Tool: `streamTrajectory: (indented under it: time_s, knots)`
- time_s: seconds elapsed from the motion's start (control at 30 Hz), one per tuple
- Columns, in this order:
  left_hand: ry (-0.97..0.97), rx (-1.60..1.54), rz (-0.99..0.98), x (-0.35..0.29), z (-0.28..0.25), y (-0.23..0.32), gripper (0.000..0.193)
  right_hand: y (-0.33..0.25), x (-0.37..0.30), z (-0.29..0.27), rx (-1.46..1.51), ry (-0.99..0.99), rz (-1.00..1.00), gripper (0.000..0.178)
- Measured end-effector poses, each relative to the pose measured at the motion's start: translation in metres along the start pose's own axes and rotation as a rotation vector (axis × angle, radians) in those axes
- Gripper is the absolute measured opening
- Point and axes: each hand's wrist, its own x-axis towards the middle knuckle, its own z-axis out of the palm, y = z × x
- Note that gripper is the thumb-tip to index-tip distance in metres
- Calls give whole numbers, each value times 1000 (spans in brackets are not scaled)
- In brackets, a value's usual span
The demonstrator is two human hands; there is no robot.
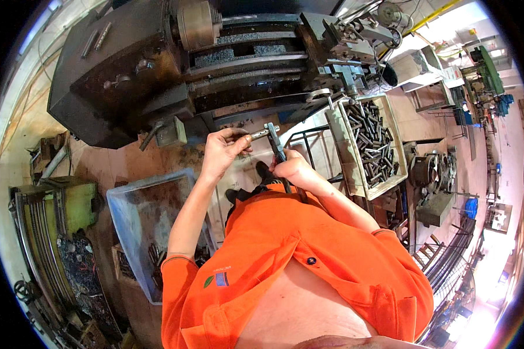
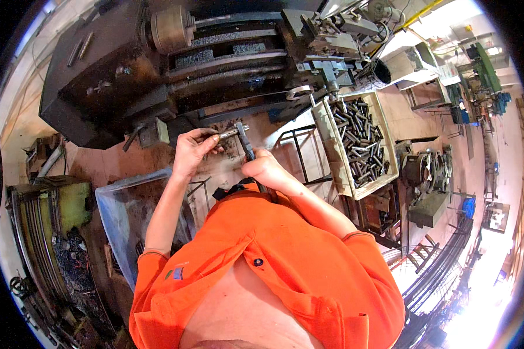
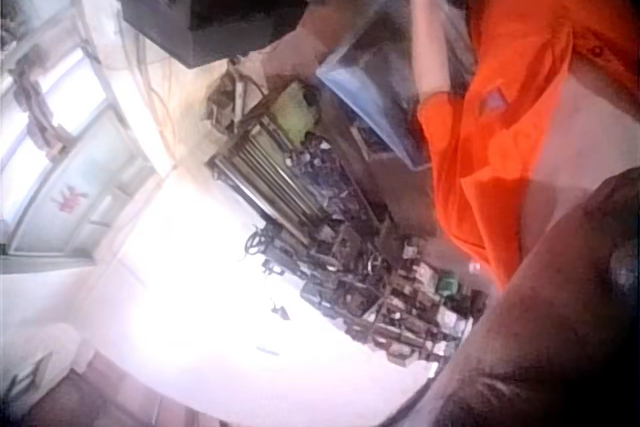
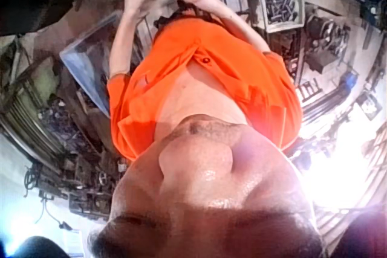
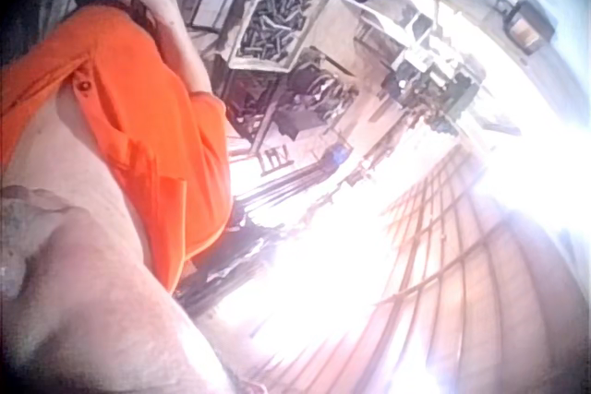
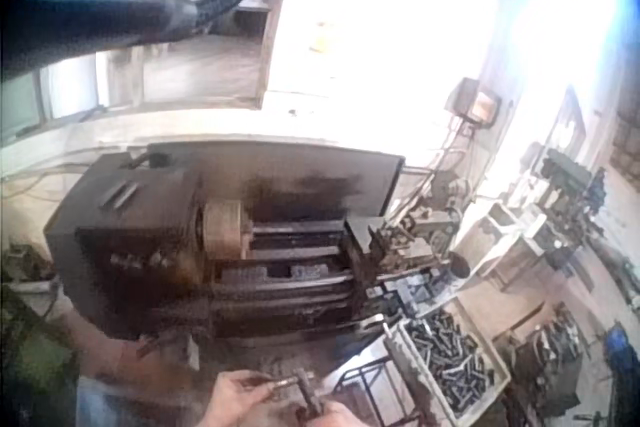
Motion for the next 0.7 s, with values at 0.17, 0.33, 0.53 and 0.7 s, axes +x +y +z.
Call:
streamTrajectory:
  time_s: [0.17, 0.33, 0.53, 0.7]
  knots:
    - [71, 136, -65, 14, 7, -4, 30, -23, 27, -28, 158, 37, -51, 19]
    - [-294, 193, -130, 40, 53, -30, 58, -50, 100, -64, 324, 148, -209, 17]
    - [-230, 4, -75, 134, 94, -16, 49, -87, 176, -102, 268, 175, -298, 14]
    - [-171, -102, -168, 181, 99, -2, 55, -104, 209, -127, 224, 182, -305, 18]
